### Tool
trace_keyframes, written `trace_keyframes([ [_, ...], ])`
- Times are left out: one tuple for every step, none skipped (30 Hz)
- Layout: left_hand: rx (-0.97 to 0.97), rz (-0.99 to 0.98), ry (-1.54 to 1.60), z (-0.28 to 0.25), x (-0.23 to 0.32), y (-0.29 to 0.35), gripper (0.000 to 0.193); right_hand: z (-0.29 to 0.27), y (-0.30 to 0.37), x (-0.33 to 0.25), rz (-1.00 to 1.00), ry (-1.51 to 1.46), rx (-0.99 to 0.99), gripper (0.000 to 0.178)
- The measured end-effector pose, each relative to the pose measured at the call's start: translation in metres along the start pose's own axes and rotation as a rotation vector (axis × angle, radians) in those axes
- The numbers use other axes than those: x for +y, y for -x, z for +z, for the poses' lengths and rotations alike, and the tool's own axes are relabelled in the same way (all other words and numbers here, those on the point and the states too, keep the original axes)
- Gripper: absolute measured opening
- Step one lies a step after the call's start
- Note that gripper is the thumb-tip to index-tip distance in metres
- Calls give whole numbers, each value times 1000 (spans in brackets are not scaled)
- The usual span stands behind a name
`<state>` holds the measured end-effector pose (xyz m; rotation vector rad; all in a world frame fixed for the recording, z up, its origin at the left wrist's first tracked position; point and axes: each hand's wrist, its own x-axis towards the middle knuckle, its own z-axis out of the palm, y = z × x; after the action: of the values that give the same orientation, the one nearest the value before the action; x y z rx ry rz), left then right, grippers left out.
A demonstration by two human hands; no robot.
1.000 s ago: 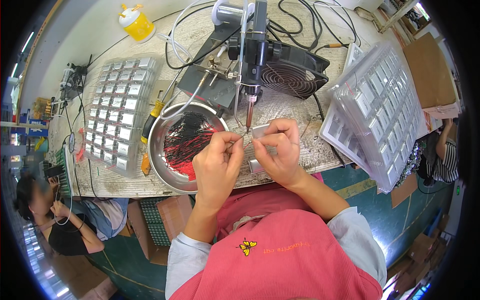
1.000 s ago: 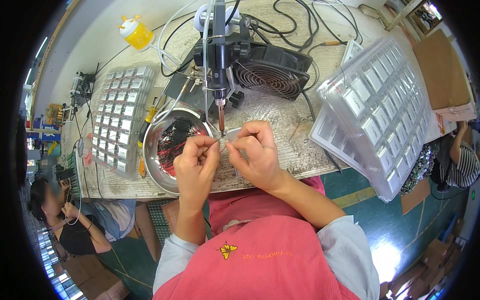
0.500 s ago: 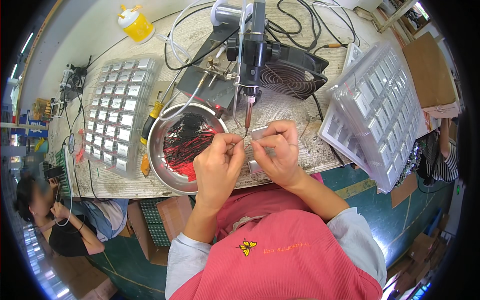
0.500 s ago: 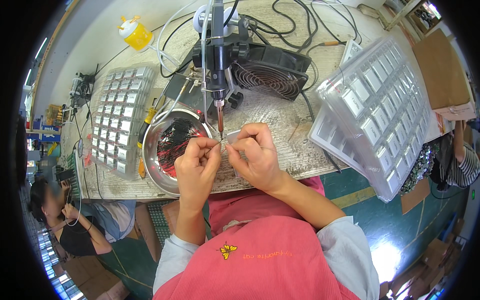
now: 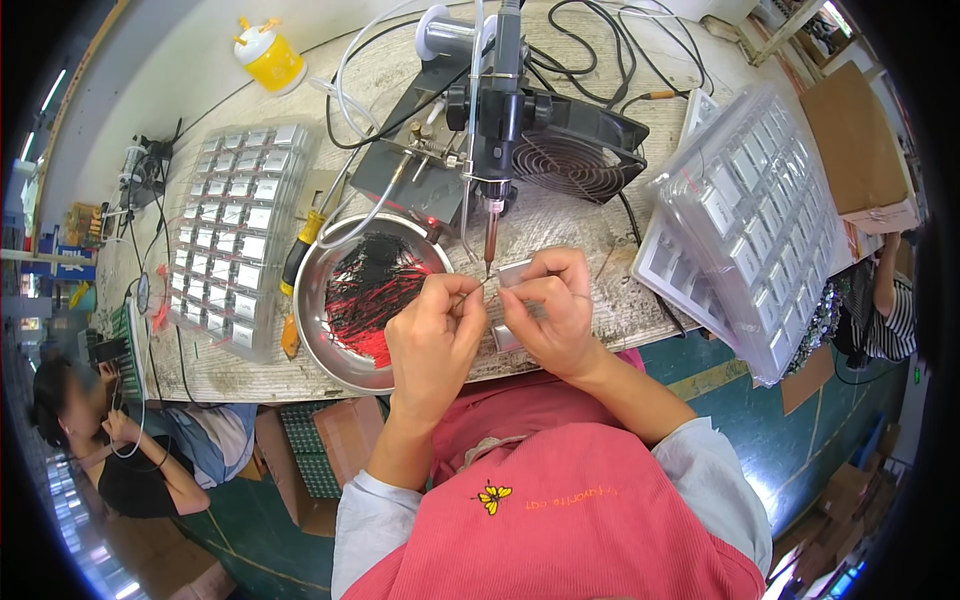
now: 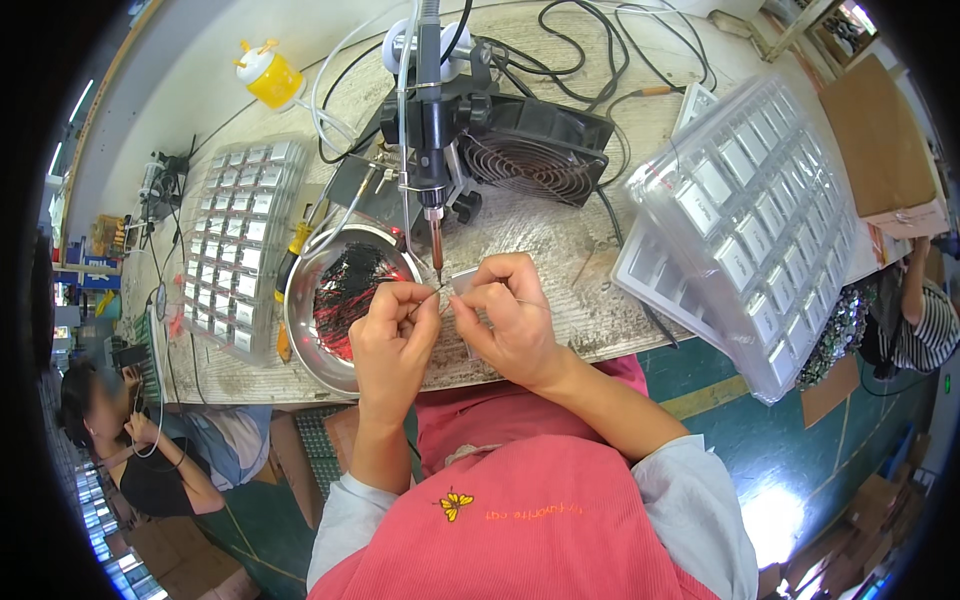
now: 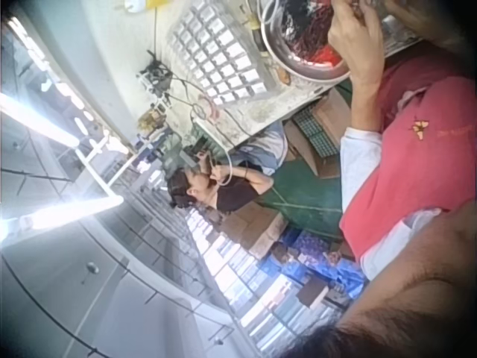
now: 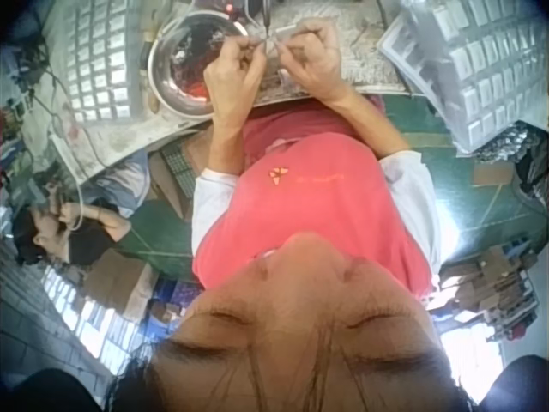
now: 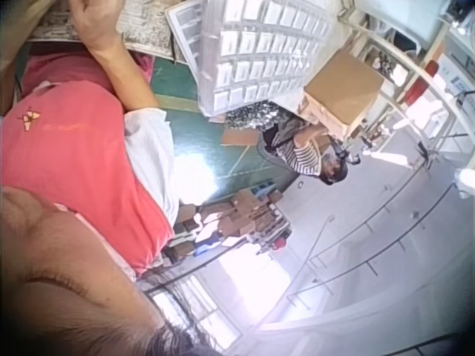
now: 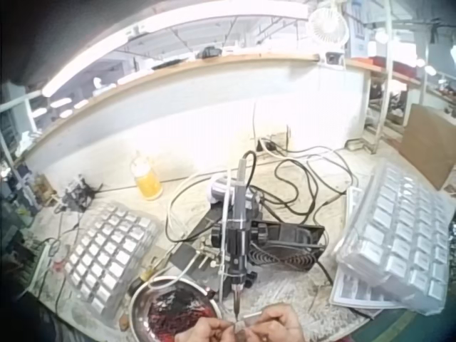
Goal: The person solders wires onto small battery packs using a mounted soldering iron and places the assembled units into a plastic tray.
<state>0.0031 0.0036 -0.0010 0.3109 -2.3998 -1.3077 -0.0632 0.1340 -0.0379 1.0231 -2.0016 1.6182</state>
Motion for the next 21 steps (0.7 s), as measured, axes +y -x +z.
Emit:
trace_keyframes([
  [0, -2, -5, 0, 0, 0, 6, 0, 0, 0, -3, 3, -1, 17],
  [-1, 0, -4, 0, -1, 0, 6, 0, 0, 0, -3, 4, 0, 17],
  [0, 3, -6, 1, -2, 1, 6, 0, 0, 0, 1, 2, -1, 17],
  [0, 7, -7, 1, -3, 1, 6, 0, 1, 0, 4, 0, -2, 17],
  [0, 7, -7, 1, -3, 1, 6, 0, 1, 0, 5, 1, -1, 17],
  [-1, 6, -7, 1, -3, 1, 6, 1, 1, 0, 6, 1, -1, 17],
  [-2, 5, -7, 0, -2, 1, 6, 1, 1, 0, 8, 1, 0, 16],
  [-2, 6, -7, 0, -2, 0, 6, 1, 1, 0, 8, 1, 1, 16],
  [-5, 0, -7, 0, -3, 0, 6, 1, 1, 0, 15, -4, -2, 16],
  [-7, -5, -8, 1, -3, 0, 6, 1, 0, -1, 21, -10, -4, 16],
  [-9, -3, -8, 1, -4, 1, 6, 0, 0, -1, 21, -8, -2, 16],
  [-8, -7, -6, 2, -5, 1, 6, 0, 0, -1, 34, -9, -10, 15],
  [-6, -10, -3, 2, -6, 1, 6, -1, 0, -1, 46, -10, -18, 15],
  [-9, -7, -3, 2, -5, 1, 6, -1, 0, -1, 46, -8, -14, 15],
  [-10, -27, -18, 1, -5, 1, 8, -1, 1, -1, 50, -6, -16, 15],
  [-11, -46, -33, 1, -4, 1, 10, -2, 1, -1, 53, -2, -19, 14],
  [-17, -39, -29, 2, -5, 1, 10, -3, 1, -2, 53, 5, -12, 14],
  [-10, -45, -25, 2, -5, 1, 10, -4, 1, -2, 60, 4, -20, 14],
  [-4, -50, -18, 2, -5, 2, 10, -6, 1, -3, 67, 5, -27, 14],
  [2, -48, -14, 2, -4, 2, 10, -8, 1, -4, 65, 21, -19, 14],
  [6, -45, -8, 2, -3, 3, 10, -9, 2, -6, 84, -6, -23, 14],
])
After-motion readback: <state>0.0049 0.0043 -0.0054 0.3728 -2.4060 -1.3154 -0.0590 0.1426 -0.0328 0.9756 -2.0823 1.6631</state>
